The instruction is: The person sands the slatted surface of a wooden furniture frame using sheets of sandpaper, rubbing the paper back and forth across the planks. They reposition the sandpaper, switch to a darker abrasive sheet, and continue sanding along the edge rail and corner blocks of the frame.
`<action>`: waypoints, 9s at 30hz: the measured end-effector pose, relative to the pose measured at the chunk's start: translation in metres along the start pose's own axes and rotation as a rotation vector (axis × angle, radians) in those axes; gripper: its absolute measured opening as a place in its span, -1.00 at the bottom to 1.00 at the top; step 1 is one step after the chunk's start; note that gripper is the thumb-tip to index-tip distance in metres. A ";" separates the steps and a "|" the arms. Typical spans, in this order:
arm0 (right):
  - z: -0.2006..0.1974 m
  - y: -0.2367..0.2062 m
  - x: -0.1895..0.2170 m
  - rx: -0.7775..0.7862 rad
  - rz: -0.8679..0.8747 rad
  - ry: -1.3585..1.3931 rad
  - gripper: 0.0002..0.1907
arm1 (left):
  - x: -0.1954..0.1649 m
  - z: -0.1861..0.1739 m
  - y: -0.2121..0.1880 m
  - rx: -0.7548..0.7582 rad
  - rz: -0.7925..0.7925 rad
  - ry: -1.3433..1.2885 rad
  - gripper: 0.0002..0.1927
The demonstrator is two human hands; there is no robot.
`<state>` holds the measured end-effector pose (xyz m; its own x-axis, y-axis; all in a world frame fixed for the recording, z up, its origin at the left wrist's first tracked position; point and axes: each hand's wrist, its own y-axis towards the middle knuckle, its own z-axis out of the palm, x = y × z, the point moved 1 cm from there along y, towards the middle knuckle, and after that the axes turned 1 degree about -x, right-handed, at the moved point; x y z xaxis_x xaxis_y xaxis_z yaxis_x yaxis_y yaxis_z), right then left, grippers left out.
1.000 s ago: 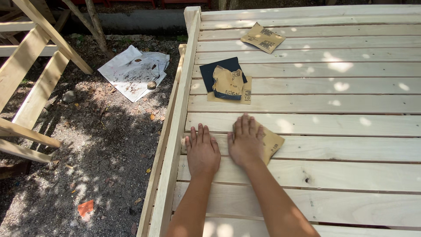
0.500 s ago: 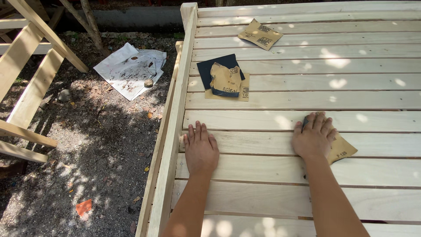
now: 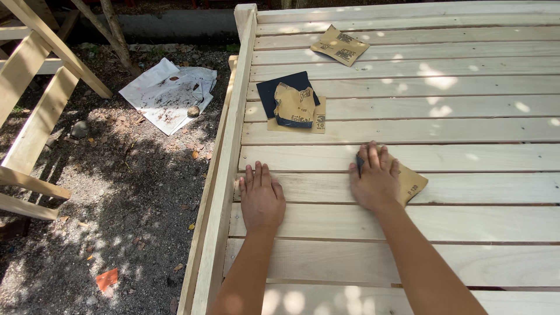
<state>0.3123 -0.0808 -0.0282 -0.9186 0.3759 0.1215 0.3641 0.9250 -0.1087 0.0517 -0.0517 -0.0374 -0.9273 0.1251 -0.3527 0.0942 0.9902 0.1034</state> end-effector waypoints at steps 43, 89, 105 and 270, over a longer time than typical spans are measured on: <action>-0.009 -0.002 -0.054 -0.094 0.133 0.047 -0.26 | -0.001 0.000 0.004 0.035 -0.061 -0.047 -0.39; -0.013 0.004 -0.085 -0.088 0.279 0.036 -0.29 | -0.008 -0.003 0.002 0.060 -0.042 -0.065 -0.38; 0.001 -0.024 0.000 -0.023 0.026 -0.012 -0.31 | 0.005 0.003 0.003 -0.084 -0.023 -0.206 -0.42; 0.000 -0.056 -0.001 -0.001 -0.196 -0.090 -0.27 | -0.108 0.007 -0.034 0.351 0.199 0.079 -0.28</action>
<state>0.2928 -0.1325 -0.0219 -0.9819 0.1821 0.0515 0.1770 0.9800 -0.0906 0.1514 -0.0983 -0.0092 -0.9022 0.3246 -0.2841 0.3798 0.9100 -0.1663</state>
